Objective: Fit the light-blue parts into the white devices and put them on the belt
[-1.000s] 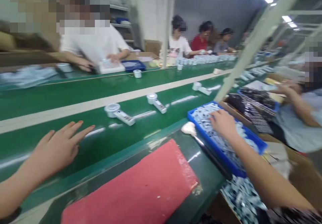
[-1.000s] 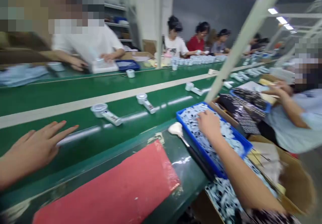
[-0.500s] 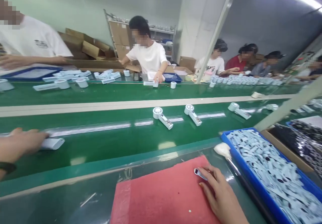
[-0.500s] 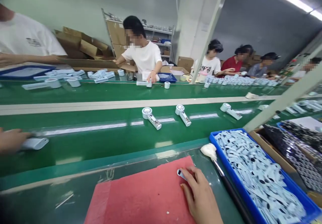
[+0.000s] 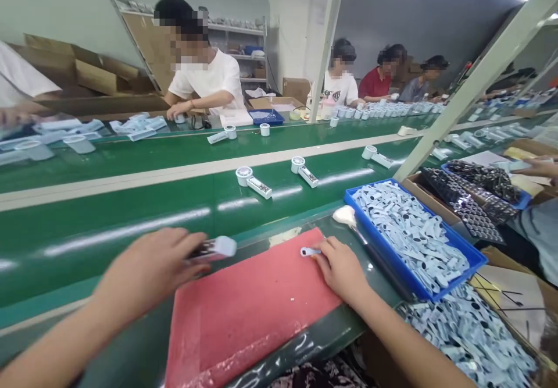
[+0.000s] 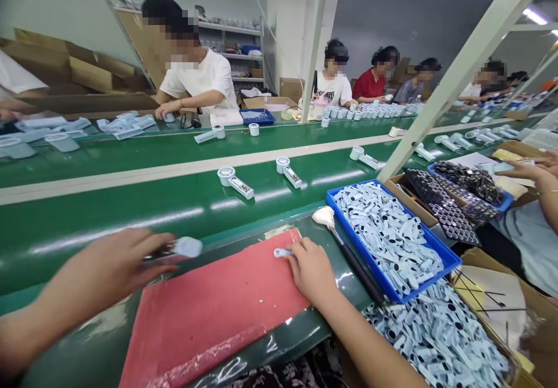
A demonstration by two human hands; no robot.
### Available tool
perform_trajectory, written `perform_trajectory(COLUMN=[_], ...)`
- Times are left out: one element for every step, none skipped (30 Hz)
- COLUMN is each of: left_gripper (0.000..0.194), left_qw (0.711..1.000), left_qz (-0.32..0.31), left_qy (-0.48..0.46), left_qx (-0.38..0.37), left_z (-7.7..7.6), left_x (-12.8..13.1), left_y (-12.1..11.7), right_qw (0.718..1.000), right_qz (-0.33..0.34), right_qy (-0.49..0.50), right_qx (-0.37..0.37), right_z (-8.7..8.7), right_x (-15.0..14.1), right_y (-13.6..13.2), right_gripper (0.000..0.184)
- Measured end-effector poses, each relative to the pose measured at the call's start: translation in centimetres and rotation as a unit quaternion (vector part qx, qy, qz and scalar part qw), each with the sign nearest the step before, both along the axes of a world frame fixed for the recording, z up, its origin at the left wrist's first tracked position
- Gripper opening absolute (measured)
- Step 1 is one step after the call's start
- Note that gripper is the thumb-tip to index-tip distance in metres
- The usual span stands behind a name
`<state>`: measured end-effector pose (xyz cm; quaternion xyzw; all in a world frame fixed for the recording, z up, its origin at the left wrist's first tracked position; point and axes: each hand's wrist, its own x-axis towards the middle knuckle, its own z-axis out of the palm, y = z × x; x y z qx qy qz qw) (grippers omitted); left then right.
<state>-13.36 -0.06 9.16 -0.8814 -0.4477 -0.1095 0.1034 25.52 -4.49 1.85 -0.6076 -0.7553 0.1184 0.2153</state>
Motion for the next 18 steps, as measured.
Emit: perform_trajectory(left_gripper=[0.028, 0.031, 0.034, 0.034, 0.033, 0.030, 0.027, 0.026, 0.026, 0.026, 0.027, 0.027, 0.027, 0.028, 0.030, 0.030, 0.030, 0.028], left_qw=[0.999, 0.998, 0.997, 0.996, 0.995, 0.993, 0.992, 0.990, 0.988, 0.986, 0.984, 0.981, 0.979, 0.976, 0.972, 0.968, 0.964, 0.960], left_qz=[-0.032, -0.059, -0.077, -0.088, -0.094, -0.097, -0.098, -0.099, -0.100, -0.100, -0.099, -0.096, -0.096, -0.097, -0.101, -0.108, -0.117, -0.128], left_qy=[0.016, 0.023, 0.024, 0.023, 0.019, 0.014, 0.008, -0.001, -0.012, -0.026, -0.042, -0.059, -0.078, -0.100, -0.123, -0.148, -0.171, -0.193], left_qx=[0.013, 0.013, 0.003, -0.014, -0.037, -0.062, -0.084, -0.103, -0.120, -0.134, -0.145, -0.156, -0.164, -0.170, -0.171, -0.170, -0.167, -0.160], left_z=[-0.1, -0.3, -0.7, -1.2, -1.8, -2.3, -2.8, -3.3, -3.6, -3.9, -4.1, -4.3, -4.3, -4.2, -4.0, -3.8, -3.6, -3.5], left_x=[3.1, 5.7, 7.7, 9.2, 10.2, 10.7, 11.0, 10.9, 10.8, 10.6, 10.3, 10.2, 10.1, 10.1, 10.2, 10.3, 10.4, 10.4], left_y=[-1.0, -1.8, -2.4, -2.9, -3.1, -3.3, -3.4, -3.4, -3.4, -3.4, -3.4, -3.5, -3.6, -3.7, -3.8, -3.9, -4.0, -4.1], right_qw=[1.000, 0.998, 0.996, 0.994, 0.992, 0.990, 0.988, 0.987, 0.985, 0.983, 0.981, 0.979, 0.978, 0.978, 0.978, 0.980, 0.983, 0.986], right_qz=[0.000, -0.001, -0.001, -0.002, -0.001, 0.004, 0.011, 0.020, 0.029, 0.039, 0.050, 0.059, 0.070, 0.080, 0.090, 0.098, 0.102, 0.104], right_qy=[0.028, 0.059, 0.088, 0.111, 0.129, 0.142, 0.152, 0.161, 0.169, 0.176, 0.181, 0.182, 0.179, 0.170, 0.153, 0.130, 0.102, 0.070], right_qx=[-0.003, -0.004, -0.004, -0.001, 0.000, 0.000, -0.004, -0.011, -0.022, -0.035, -0.050, -0.066, -0.082, -0.096, -0.105, -0.110, -0.110, -0.109], right_z=[0.4, 0.8, 1.2, 1.7, 2.1, 2.5, 2.9, 3.3, 3.6, 3.9, 4.1, 4.3, 4.5, 4.7, 4.9, 5.2, 5.5, 5.8], right_x=[0.2, 0.3, 0.3, 0.3, 0.2, 0.0, -0.3, -0.7, -1.2, -1.8, -2.4, -3.1, -3.8, -4.5, -5.2, -5.8, -6.4, -6.9], right_y=[0.0, 0.0, -0.1, -0.3, -0.5, -0.7, -1.0, -1.2, -1.4, -1.6, -1.8, -1.9, -2.0, -2.1, -2.1, -2.2, -2.2, -2.3], right_gripper=[0.022, 0.023, 0.024, 0.025, 0.026, 0.028, 0.029, 0.029, 0.029, 0.028, 0.027, 0.025, 0.022, 0.020, 0.018, 0.017, 0.018, 0.019])
